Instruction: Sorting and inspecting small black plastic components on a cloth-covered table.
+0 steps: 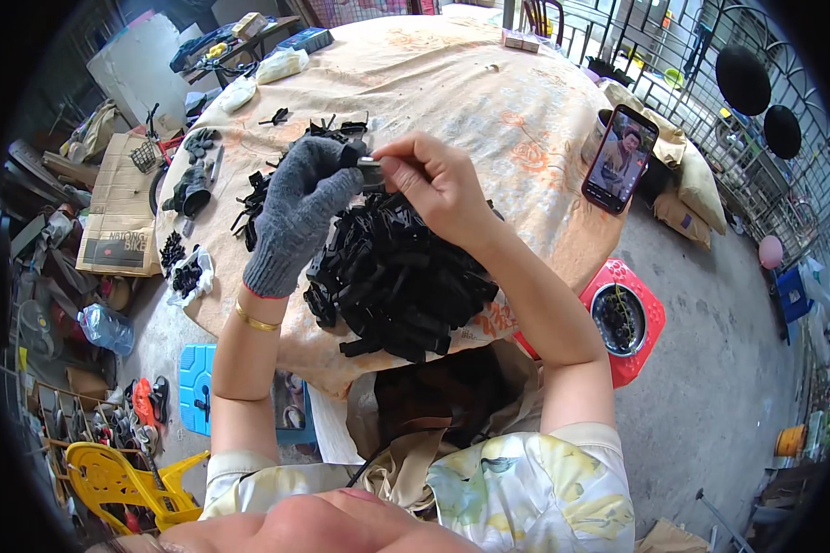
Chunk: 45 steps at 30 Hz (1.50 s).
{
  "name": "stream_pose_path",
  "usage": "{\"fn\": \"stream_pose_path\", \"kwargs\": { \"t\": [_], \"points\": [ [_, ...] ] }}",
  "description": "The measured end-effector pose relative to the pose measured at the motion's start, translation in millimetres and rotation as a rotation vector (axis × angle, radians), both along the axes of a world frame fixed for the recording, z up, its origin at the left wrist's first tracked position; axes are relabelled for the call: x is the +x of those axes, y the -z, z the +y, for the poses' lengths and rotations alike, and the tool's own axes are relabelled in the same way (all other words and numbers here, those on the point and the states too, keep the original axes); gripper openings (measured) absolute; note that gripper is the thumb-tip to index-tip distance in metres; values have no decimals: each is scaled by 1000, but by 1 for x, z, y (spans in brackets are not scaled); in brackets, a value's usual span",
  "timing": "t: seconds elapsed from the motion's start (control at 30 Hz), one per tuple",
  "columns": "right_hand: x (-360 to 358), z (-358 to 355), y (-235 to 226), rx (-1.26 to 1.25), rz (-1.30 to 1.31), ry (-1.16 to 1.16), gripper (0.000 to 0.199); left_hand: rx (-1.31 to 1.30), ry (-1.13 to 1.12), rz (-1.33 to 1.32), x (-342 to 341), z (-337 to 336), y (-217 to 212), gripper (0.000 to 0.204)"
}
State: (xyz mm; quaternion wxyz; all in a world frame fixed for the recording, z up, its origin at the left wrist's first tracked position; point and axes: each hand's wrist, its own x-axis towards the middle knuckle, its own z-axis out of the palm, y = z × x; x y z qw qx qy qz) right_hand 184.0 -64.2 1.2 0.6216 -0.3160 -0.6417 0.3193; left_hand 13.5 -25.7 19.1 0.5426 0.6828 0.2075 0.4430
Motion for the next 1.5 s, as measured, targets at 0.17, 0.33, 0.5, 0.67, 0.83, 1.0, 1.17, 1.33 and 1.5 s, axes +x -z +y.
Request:
{"fn": "stream_pose_path", "kwargs": {
  "t": [0.17,0.33,0.5,0.67,0.83,1.0,1.17,1.33,1.5],
  "points": [
    [-3,0,2,30,-167,120,10,178,-64,-68,6,0,8,30],
    [-2,-1,-1,50,-216,89,11,333,-165,14,5,-7,8,30],
    [-5,-5,-3,77,-227,98,13,360,-184,-15,2,-8,7,24],
    [-2,-6,-6,-217,-97,-91,17,907,-373,137,2,-13,-5,19],
    [-3,-1,0,-27,-81,17,13,606,-226,-94,9,-3,5,27],
    [12,8,4,344,-211,164,16,-311,223,-488,6,-1,-2,37],
    [11,2,-3,416,-199,122,15,-295,216,-180,3,-6,2,37],
    [-2,-2,-2,19,-50,94,20,-41,158,-146,11,-23,3,42],
    [4,3,-9,-263,-62,-43,19,314,-87,35,14,-13,11,40]
  ]
}}
